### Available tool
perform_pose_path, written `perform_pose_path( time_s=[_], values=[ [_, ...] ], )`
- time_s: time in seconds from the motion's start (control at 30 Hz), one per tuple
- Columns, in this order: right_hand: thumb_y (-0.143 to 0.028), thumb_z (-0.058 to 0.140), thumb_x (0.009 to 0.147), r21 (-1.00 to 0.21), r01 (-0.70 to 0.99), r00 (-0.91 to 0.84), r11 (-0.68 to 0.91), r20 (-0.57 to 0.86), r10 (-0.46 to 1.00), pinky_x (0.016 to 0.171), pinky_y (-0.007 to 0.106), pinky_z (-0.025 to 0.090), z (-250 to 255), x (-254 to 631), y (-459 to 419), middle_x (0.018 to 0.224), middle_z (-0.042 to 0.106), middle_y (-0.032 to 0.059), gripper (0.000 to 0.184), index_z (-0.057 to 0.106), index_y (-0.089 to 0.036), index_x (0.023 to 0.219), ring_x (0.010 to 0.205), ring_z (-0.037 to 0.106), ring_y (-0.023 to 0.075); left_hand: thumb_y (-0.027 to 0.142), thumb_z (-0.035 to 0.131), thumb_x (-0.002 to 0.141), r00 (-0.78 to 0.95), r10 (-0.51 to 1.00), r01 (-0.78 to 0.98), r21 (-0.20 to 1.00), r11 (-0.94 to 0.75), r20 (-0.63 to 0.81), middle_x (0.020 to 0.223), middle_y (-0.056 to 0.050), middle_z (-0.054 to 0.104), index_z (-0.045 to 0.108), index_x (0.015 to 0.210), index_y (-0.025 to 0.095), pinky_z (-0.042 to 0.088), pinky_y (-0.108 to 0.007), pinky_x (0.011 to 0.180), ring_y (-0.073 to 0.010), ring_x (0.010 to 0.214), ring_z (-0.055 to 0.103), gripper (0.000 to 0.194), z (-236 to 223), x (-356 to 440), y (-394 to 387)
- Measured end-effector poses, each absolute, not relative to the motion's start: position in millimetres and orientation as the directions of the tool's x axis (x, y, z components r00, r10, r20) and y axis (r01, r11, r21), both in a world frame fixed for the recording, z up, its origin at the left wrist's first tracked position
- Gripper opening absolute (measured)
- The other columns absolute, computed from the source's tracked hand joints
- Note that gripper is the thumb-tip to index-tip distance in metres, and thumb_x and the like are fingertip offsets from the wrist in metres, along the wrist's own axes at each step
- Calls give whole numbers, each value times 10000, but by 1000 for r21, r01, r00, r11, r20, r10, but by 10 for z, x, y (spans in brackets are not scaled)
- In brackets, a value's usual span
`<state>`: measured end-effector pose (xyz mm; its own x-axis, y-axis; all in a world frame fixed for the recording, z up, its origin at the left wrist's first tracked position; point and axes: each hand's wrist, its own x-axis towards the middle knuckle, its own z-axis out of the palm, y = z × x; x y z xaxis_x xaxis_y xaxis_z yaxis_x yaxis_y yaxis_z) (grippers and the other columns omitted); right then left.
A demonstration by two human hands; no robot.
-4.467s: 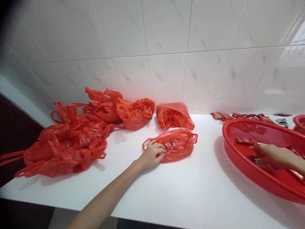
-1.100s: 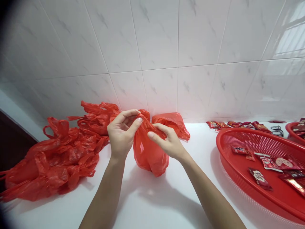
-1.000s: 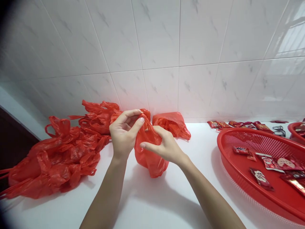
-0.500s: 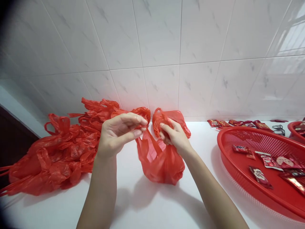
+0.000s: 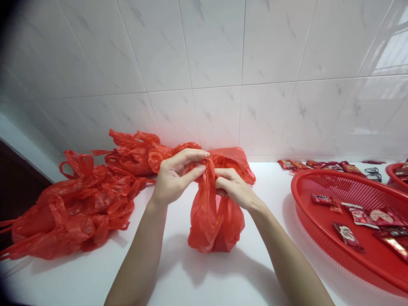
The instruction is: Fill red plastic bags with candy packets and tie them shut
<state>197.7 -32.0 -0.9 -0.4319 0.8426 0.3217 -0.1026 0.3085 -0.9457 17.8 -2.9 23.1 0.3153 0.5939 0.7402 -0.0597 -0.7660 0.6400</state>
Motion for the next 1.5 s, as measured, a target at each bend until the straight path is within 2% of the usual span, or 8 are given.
perform_pose_path(
  time_s=[0.3,0.4,0.6,0.73,0.93,1.1,1.33,1.5],
  values=[
    [-538,680,877,-931,94,-400,352,289,870,475,252,176,-28,1893,-352,593,264,-71,512,386,-203,626,526,244,77,172,708,845,288,596,-12,625,-780,749,1027,-58,737,752,999,202,585,-293,891,-169,960,706,163,202,262,-67],
    [-592,660,885,-952,38,-366,302,268,891,446,244,167,-18,1904,-345,552,251,-85,554,355,-213,619,484,230,67,263,724,858,227,632,24,644,-764,741,1061,-76,742,741,1044,202,590,-308,892,-184,968,713,196,191,257,-38],
    [-595,588,943,-968,-93,-371,232,250,894,406,228,270,-2,2001,-286,451,494,-38,521,516,-185,630,379,368,67,290,758,817,230,681,86,683,-726,695,888,-59,754,756,935,188,609,-286,743,-177,811,717,155,190,194,12],
    [-624,613,909,-972,-182,-365,145,204,908,383,228,328,-7,2033,-226,568,672,30,480,664,-148,861,344,436,82,243,762,808,270,681,16,704,-710,681,842,-45,733,755,924,187,609,-272,679,-166,755,711,129,208,184,-65],
    [-545,666,905,-962,-234,-373,140,222,901,510,249,471,22,2066,-229,509,599,-11,421,687,-155,747,410,519,105,180,701,852,520,590,76,655,-752,617,832,-26,761,768,967,233,619,-301,722,-171,734,726,143,269,175,-247],
    [-482,692,905,-960,-240,-341,146,225,913,626,269,513,23,2094,-246,588,662,12,330,743,-159,939,568,628,146,178,631,888,702,538,237,560,-794,467,909,-2,794,793,976,284,604,-303,736,-199,810,744,213,278,131,-296],
    [-479,723,859,-948,-290,-277,130,213,937,634,284,538,17,2112,-210,582,681,23,314,711,-166,895,585,670,175,239,645,895,671,570,243,585,-774,474,922,-7,795,790,995,290,604,-321,766,-211,840,746,184,296,80,-259],
    [-495,709,880,-950,-260,-312,174,254,916,577,255,539,55,2091,-264,695,705,41,348,691,-148,867,550,665,149,317,651,919,448,675,175,684,-709,586,849,-27,765,748,855,231,585,-299,793,-190,832,725,145,265,164,-176]
  ],
)
